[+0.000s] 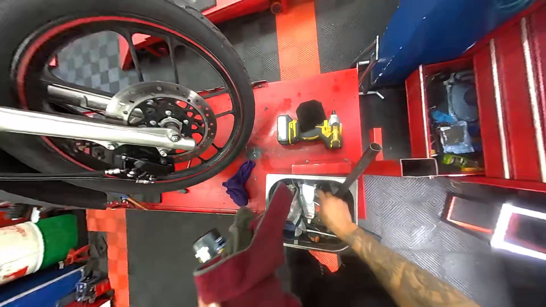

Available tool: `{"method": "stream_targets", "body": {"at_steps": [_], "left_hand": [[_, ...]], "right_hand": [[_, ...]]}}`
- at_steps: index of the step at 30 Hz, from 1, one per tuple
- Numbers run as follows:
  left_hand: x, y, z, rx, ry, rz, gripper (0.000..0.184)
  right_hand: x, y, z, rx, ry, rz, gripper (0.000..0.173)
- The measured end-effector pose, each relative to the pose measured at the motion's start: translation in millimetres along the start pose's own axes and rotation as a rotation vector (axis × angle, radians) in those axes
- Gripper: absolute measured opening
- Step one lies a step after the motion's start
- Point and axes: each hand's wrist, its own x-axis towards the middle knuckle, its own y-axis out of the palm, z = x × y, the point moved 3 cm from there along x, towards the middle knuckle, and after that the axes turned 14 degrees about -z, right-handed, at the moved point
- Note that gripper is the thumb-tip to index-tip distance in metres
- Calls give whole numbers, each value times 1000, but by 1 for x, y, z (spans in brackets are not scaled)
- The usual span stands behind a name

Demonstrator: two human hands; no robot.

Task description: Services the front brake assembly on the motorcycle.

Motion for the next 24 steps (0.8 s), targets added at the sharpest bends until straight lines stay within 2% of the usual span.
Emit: {"method": "stream_targets", "body": {"at_steps": [2,3,6,9,11,14,20,24], "left_hand": [[7,38,20,-19,-186,-12,51],[10,59,35,-18,-265,-15,49],[20,107,105,98,-433,-125,22],[30,127,176,275,-487,-177,25],[33,129,198,376,-436,-143,27],[34,122,199,518,-343,-102,35],[42,99,186,774,-293,96,50],[48,86,173,904,-223,229,56]], "right_hand": [[20,4,1,-63,29,68,45],[25,5,5,-85,37,105,42],[31,-2,18,-131,44,224,26],[26,-14,23,-175,69,304,29],[20,-13,20,-184,105,296,30],[19,-6,17,-206,91,247,33],[36,3,19,-296,64,286,41],[39,6,18,-232,133,273,36]]}}
